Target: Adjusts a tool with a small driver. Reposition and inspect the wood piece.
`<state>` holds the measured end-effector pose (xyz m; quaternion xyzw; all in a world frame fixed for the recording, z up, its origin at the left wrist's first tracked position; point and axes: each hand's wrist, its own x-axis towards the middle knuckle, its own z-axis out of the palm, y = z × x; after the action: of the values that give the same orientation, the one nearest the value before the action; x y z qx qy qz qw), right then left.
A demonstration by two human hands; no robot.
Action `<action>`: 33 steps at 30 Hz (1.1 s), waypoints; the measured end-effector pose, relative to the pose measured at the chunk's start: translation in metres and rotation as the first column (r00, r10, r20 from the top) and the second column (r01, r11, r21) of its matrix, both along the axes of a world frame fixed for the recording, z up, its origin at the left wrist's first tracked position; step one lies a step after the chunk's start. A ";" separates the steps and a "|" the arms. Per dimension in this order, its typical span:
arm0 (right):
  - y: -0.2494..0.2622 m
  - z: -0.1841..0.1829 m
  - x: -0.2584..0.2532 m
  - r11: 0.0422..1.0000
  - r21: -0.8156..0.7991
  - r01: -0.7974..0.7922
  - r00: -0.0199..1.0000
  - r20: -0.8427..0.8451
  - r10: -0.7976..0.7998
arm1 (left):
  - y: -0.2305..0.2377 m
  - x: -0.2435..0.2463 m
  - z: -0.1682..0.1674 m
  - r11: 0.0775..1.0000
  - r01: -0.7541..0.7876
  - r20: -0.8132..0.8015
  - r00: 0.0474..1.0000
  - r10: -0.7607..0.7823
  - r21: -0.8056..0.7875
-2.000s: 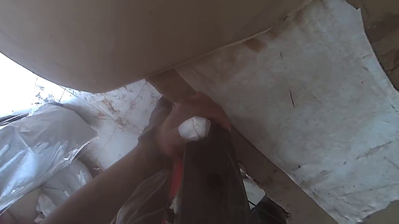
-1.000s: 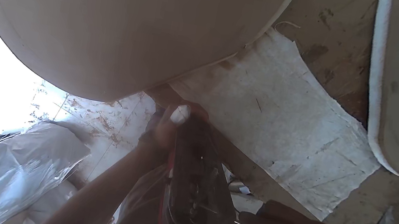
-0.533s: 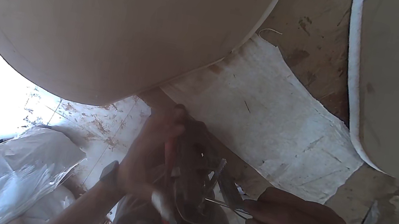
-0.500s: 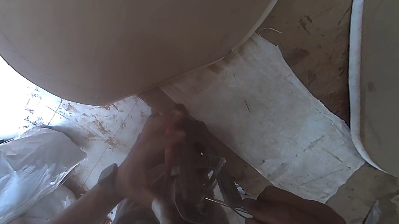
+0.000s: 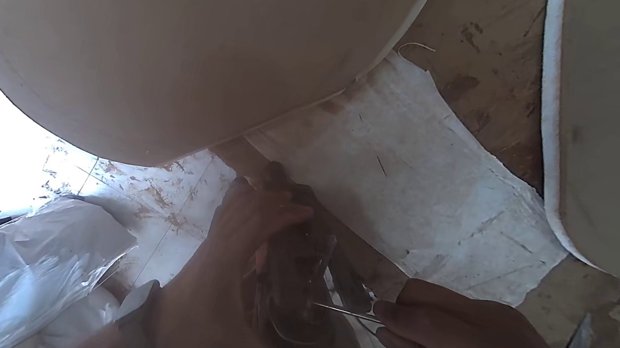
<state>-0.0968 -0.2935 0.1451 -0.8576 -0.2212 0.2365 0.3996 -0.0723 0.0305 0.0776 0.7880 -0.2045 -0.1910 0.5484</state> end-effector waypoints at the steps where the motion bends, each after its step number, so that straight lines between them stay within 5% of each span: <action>1: 0.000 0.000 0.001 1.000 -0.003 -0.006 1.000 -0.002 0.006 | 0.001 -0.001 0.002 1.000 -0.011 -0.014 1.000 0.011 0.024; 16: -0.034 -0.025 0.025 0.983 0.173 -0.065 0.982 -0.165 0.094 | -0.015 -0.003 0.018 0.993 0.001 0.003 1.000 -0.001 0.116; 20: -0.058 -0.041 0.027 0.962 0.267 0.048 0.937 -0.345 0.049 | -0.004 0.002 0.015 0.997 0.078 -0.044 0.996 -0.078 0.001; 24: -0.092 -0.050 0.021 0.941 0.222 0.256 0.943 -0.270 -0.193 | 0.009 0.012 0.004 0.986 0.133 -0.041 0.990 -0.138 -0.100; 26: -0.081 -0.052 0.023 0.842 0.308 0.442 0.896 -0.183 -0.404 | 0.014 0.016 -0.003 0.967 0.153 -0.036 0.986 -0.163 -0.205; 29: -0.015 -0.057 0.040 0.530 0.534 0.659 0.716 -0.232 -0.658 | 0.007 0.017 -0.004 0.966 0.124 -0.050 0.989 -0.138 -0.228; 33: 0.083 -0.080 0.055 0.280 0.536 0.797 0.552 -0.454 -0.700 | -0.014 0.006 0.009 0.999 0.013 -0.029 0.999 -0.014 -0.046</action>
<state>-0.0417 -0.2104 0.0656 -0.6230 0.1633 -0.0261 0.7646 -0.0665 0.0168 0.0869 0.7708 -0.2063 -0.2014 0.5681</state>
